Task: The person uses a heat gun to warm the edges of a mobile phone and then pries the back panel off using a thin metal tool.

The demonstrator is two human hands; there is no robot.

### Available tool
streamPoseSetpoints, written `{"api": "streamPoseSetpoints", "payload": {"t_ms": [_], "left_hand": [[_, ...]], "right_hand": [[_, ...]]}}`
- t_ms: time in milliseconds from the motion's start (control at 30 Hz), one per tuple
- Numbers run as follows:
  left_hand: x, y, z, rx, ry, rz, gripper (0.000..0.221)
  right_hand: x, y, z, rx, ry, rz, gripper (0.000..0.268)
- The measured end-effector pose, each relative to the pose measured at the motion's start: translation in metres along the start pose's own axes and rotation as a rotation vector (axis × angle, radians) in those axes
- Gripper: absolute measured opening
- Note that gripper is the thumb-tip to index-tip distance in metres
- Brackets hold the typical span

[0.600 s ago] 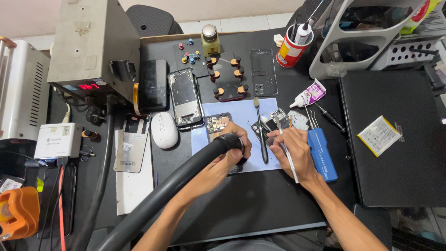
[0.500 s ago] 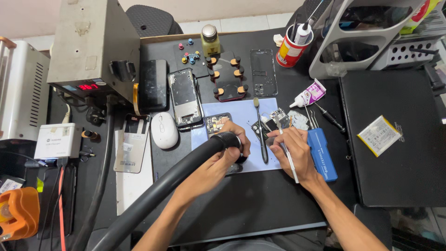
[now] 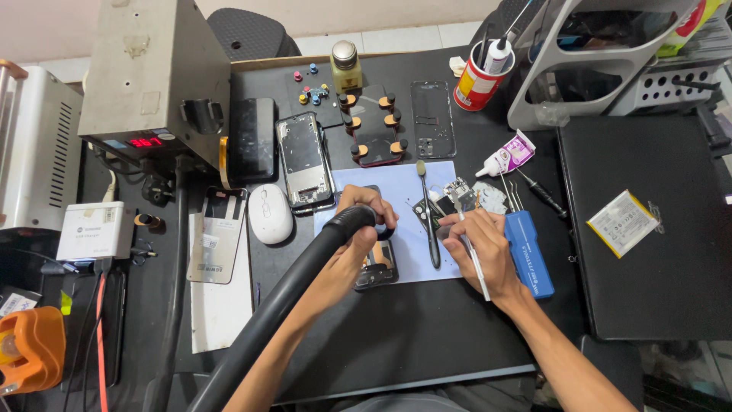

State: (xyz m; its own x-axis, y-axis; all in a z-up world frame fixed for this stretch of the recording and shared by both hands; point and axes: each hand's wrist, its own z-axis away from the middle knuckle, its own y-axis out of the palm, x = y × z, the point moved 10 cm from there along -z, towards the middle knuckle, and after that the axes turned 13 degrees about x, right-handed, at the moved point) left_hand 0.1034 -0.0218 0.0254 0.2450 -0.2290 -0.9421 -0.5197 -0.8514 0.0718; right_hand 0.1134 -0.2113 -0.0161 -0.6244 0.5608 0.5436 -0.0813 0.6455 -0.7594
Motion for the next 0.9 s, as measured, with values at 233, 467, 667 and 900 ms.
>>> {"api": "streamPoseSetpoints", "payload": {"t_ms": [233, 467, 667, 900], "left_hand": [[0.0, 0.002, 0.001, 0.017, -0.041, 0.001, 0.05], [0.013, 0.016, 0.004, 0.103, -0.137, 0.164, 0.041], [0.018, 0.028, 0.005, 0.173, -0.161, 0.24, 0.043], [0.003, 0.016, 0.001, 0.084, -0.06, 0.101, 0.046]], "right_hand": [[0.001, -0.001, -0.001, -0.002, -0.001, -0.009, 0.029], [0.002, -0.002, -0.002, -0.001, -0.003, -0.006, 0.03], [0.002, -0.002, -0.001, -0.011, -0.012, 0.004, 0.029], [0.001, -0.001, -0.001, -0.007, -0.003, -0.007, 0.028]]}}
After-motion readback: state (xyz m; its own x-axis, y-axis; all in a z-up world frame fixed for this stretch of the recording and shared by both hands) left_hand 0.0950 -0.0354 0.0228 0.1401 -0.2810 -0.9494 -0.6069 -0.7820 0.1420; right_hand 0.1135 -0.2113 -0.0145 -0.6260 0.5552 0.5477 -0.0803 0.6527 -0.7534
